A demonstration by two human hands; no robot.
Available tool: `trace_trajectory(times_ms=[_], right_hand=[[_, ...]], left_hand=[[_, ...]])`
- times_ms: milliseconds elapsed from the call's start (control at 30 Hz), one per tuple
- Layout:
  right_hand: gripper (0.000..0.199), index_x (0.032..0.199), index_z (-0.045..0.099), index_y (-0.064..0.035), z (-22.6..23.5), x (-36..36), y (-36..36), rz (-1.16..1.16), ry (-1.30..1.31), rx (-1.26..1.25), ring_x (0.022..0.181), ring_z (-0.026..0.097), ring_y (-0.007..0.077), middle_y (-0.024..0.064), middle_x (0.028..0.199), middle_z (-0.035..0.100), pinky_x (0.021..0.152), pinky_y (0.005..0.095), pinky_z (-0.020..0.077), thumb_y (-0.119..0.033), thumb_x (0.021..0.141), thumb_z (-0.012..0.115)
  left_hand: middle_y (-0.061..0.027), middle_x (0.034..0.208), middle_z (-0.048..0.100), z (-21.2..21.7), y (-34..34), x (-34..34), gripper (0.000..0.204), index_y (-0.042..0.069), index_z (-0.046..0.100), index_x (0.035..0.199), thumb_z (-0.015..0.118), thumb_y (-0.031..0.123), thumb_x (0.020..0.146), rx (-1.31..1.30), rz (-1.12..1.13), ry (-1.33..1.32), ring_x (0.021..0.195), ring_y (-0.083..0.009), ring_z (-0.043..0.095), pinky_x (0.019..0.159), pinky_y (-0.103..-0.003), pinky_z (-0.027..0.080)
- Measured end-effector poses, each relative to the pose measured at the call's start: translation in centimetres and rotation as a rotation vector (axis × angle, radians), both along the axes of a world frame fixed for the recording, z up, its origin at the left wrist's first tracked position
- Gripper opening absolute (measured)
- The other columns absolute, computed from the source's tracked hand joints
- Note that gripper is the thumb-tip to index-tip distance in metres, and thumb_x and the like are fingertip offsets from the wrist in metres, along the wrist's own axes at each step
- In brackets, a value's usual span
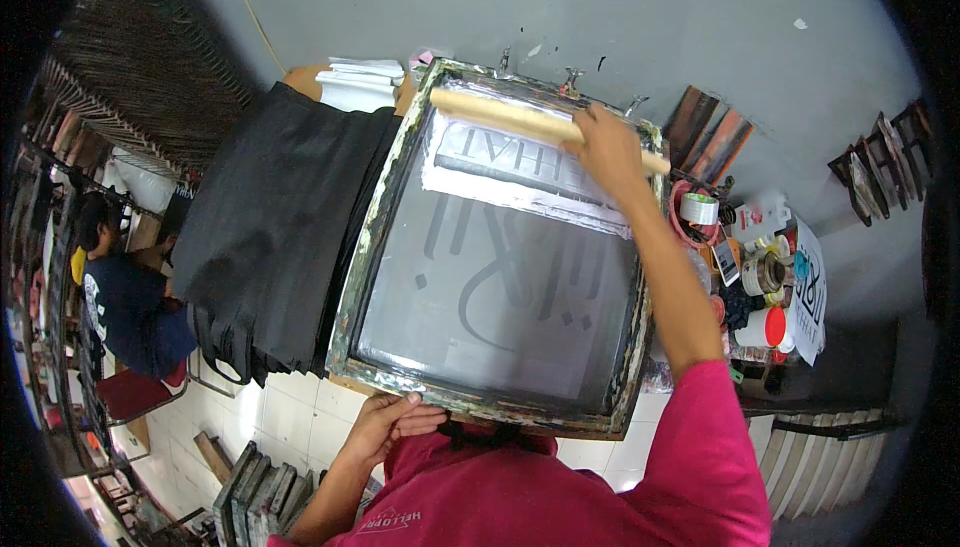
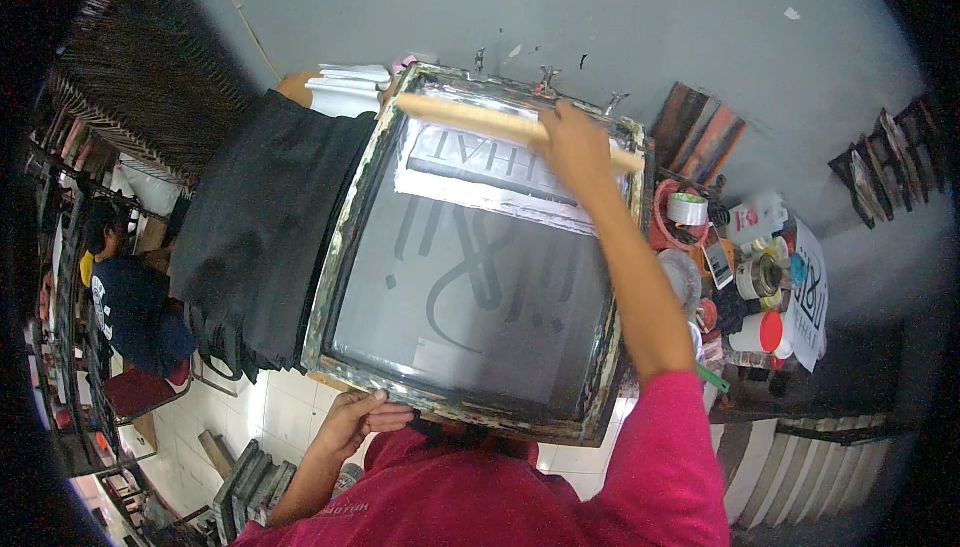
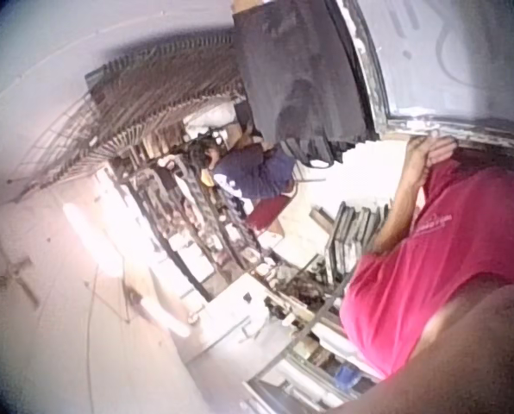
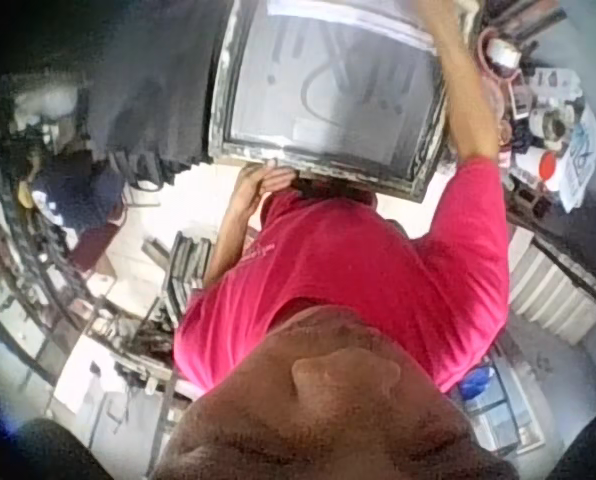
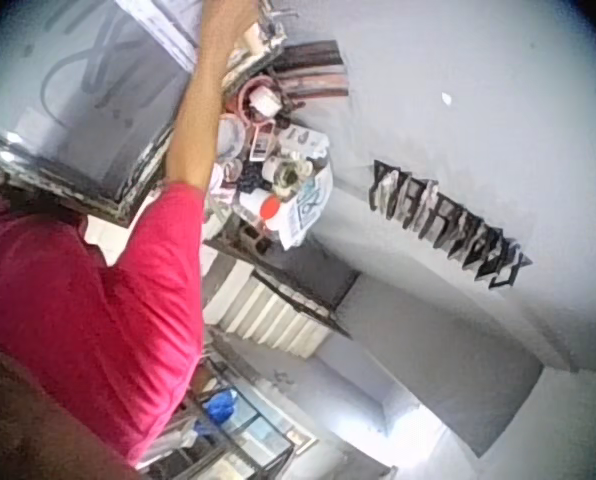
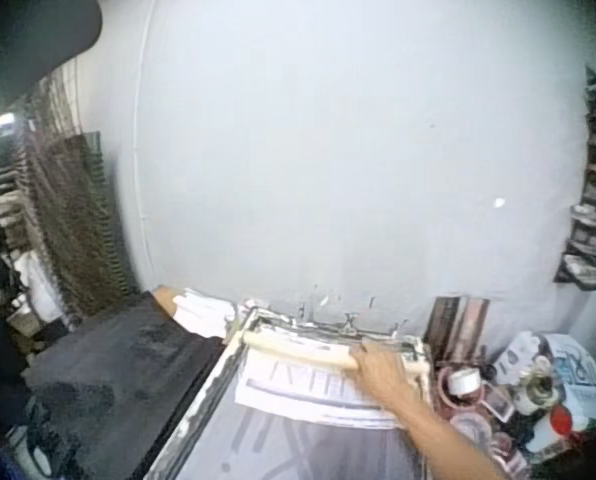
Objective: The person performs screen printing on black bags by placing each bag on the printing surface, lowering the screen, and using a squeegee to apply white ink before lifting the screen and stacking the printed bags.
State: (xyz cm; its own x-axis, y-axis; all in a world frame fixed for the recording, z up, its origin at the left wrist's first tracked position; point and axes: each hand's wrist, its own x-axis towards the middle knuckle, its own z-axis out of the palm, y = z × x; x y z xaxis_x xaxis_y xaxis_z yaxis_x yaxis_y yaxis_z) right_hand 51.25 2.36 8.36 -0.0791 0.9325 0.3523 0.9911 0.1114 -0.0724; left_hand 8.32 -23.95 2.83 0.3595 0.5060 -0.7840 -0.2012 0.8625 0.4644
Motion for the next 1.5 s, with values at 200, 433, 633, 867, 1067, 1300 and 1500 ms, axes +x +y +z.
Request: trace_trajectory(times_ms=[200,433,633,867,1067,1300,1500], right_hand=[[0.032,0.099,0.061,-0.0084,-1.1,-3.1,-8.9,0.053,0.033,-0.019,0.091,0.064,0.0294,0.0078,0.096,0.064,0.074,0.0436,0.0545,-0.024,0.078,0.080],[0.030,0.096,0.060,-0.0080,-2.1,-4.4,-9.4,0.093,-0.062,0.064,0.086,0.064,0.0286,0.0068,0.089,0.063,0.072,0.0415,0.0541,-0.020,0.077,0.080],[0.033,0.098,0.063,-0.0083,-0.1,-2.3,-5.8,0.075,0.062,-0.035,0.094,0.066,0.0316,0.0092,0.093,0.070,0.077,0.0463,0.0534,-0.028,0.078,0.081],[0.042,0.101,0.067,-0.0063,2.5,-2.9,-6.8,0.024,0.141,-0.142,0.090,0.068,0.0358,0.0141,0.092,0.070,0.076,0.0472,0.0522,-0.036,0.078,0.084],[0.040,0.104,0.064,-0.0089,0.5,-2.2,-5.8,0.080,0.047,-0.176,0.094,0.067,0.0343,0.0126,0.095,0.072,0.079,0.0478,0.0531,-0.034,0.079,0.082],[0.050,0.105,0.066,-0.0056,0.1,1.9,2.3,0.087,-0.003,-0.142,0.093,0.068,0.0395,0.0175,0.093,0.071,0.079,0.0490,0.0519,-0.043,0.077,0.083],[0.055,0.110,0.073,-0.0088,2.5,3.3,6.2,-0.029,0.147,-0.227,0.093,0.070,0.0396,0.0178,0.093,0.074,0.083,0.0481,0.0523,-0.045,0.071,0.087]], left_hand=[[-0.0373,0.112,0.068,0.6,1.3,-0.5,0.048,-0.018,0.054,0.120,0.064,0.025,0.102,0.031,-0.143,0.011,0.102,-0.0426,0.073,0.090,-0.047,0.063],[-0.0336,0.100,0.072,-0.2,1.5,-1.3,0.051,-0.017,0.062,0.110,0.061,0.034,0.103,0.054,-0.297,0.014,0.086,-0.0397,0.076,0.079,-0.043,0.064],[-0.0290,0.088,0.074,1.5,3.5,-2.0,0.062,-0.015,0.066,0.103,0.055,0.047,0.104,0.078,-0.510,0.163,0.070,-0.0334,0.075,0.067,-0.036,0.060],[-0.0203,0.079,0.075,1.8,3.9,-2.9,0.067,-0.011,0.071,0.092,0.053,0.052,0.104,0.121,-0.583,0.222,0.061,-0.0249,0.071,0.061,-0.030,0.057],[-0.0176,0.073,0.074,4.5,6.0,-3.4,0.064,-0.009,0.073,0.090,0.056,0.051,0.104,0.151,-0.737,0.309,0.051,-0.0198,0.066,0.048,-0.030,0.051],[-0.0141,0.071,0.074,8.0,8.9,-2.2,0.053,-0.007,0.074,0.090,0.059,0.041,0.105,0.374,-0.629,0.358,0.051,-0.0156,0.064,0.049,-0.027,0.049],[-0.0102,0.073,0.072,10.3,11.5,-1.7,0.041,-0.007,0.074,0.091,0.063,0.031,0.104,0.585,-0.485,0.400,0.058,-0.0117,0.065,0.054,-0.027,0.051]])
